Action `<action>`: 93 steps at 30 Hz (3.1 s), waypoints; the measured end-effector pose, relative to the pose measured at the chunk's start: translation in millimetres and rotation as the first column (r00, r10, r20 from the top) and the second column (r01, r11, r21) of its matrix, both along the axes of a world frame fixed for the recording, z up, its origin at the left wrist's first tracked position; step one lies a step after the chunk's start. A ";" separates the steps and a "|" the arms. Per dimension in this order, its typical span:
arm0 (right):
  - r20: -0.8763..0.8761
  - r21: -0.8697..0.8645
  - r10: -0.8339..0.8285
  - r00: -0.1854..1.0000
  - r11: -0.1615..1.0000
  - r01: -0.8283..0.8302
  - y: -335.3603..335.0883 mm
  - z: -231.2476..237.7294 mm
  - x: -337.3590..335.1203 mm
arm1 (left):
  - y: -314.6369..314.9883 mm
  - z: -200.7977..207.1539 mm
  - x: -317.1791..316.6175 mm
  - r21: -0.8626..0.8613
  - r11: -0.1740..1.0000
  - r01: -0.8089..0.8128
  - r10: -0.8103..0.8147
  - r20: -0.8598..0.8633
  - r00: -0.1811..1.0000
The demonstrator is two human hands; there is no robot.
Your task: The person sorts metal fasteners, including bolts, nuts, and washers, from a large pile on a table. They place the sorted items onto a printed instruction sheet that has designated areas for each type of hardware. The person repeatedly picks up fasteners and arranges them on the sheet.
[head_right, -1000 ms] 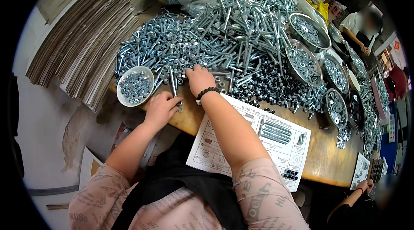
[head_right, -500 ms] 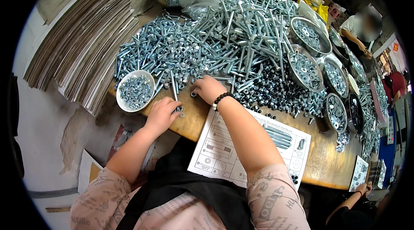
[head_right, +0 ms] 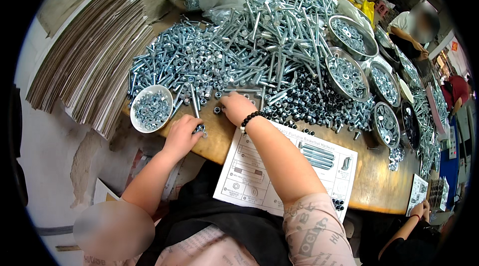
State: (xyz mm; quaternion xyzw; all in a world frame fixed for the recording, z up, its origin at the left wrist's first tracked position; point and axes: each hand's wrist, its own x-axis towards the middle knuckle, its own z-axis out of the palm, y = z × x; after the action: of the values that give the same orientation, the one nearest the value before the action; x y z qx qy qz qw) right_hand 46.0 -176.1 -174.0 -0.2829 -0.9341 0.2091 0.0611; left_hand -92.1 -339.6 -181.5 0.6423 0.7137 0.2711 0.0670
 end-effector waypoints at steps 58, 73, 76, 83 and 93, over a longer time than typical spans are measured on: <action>-0.105 -0.190 -0.528 0.843 0.842 0.504 -116.9 12.8 232.3 | 62.1 10.9 173.6 -0.101 0.762 0.640 -0.623 0.157 0.767; -0.036 -0.194 -0.550 0.834 0.823 0.534 -115.7 19.6 225.5 | 46.6 7.0 180.4 -0.069 0.739 0.670 -0.650 0.188 0.736; -0.043 -0.211 -0.546 0.836 0.823 0.527 -114.8 14.4 225.6 | 46.4 3.2 178.1 -0.037 0.740 0.671 -0.657 0.171 0.734; -0.116 -0.492 -0.597 0.794 0.729 0.476 -112.4 25.0 236.6 | 36.6 24.0 144.7 -0.059 0.798 0.599 -0.571 0.243 0.784; -0.233 -0.667 -0.587 0.775 0.677 0.312 -114.6 40.5 236.0 | 78.4 61.0 -112.6 0.074 0.965 -0.252 0.258 -0.098 0.961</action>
State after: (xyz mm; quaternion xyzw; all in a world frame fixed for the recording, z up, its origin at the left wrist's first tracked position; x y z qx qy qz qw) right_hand 281.9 -290.7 -133.5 -0.4607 -0.6800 0.5244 0.2243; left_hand -204.7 -261.2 -120.5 0.5604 0.7844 0.2644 -0.0264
